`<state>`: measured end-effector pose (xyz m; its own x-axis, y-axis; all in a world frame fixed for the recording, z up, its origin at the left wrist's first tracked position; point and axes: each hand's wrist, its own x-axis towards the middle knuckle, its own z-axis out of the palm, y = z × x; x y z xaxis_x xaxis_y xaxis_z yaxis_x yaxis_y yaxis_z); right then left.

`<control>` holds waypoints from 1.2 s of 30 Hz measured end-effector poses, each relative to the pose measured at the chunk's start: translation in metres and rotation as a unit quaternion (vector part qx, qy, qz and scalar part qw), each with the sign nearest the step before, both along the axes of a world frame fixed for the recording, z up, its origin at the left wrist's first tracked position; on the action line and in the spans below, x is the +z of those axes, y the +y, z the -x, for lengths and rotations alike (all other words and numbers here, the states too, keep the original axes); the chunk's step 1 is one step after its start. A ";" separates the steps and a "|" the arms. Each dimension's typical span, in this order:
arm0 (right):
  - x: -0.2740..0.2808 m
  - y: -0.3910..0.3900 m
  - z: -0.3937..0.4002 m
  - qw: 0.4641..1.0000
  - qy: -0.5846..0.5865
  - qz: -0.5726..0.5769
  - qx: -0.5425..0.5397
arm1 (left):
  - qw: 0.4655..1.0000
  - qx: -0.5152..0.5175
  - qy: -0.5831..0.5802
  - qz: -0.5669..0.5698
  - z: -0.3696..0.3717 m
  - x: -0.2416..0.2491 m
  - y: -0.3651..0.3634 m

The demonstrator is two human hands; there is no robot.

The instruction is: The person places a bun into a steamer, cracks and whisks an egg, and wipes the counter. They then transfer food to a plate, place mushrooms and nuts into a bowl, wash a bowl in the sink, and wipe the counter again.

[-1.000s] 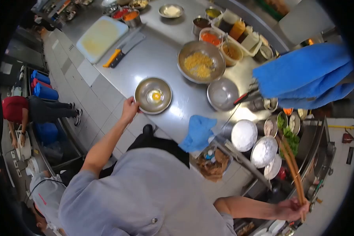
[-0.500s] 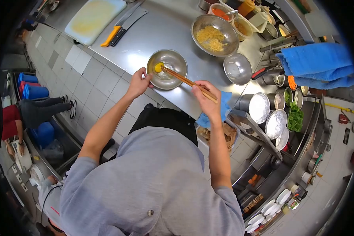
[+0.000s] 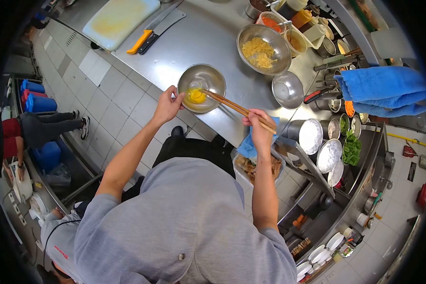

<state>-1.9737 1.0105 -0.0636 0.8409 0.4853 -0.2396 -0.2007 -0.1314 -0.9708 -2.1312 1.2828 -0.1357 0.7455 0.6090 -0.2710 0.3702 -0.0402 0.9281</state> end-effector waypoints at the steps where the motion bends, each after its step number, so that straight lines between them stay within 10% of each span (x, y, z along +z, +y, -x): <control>1: 0.002 -0.003 0.000 1.000 -0.006 0.019 0.021 | 1.000 -0.002 0.001 -0.006 0.001 0.001 -0.001; 36: -0.009 -0.023 0.004 1.000 0.000 0.008 0.008 | 0.999 0.029 -0.017 -0.019 -0.003 0.017 -0.007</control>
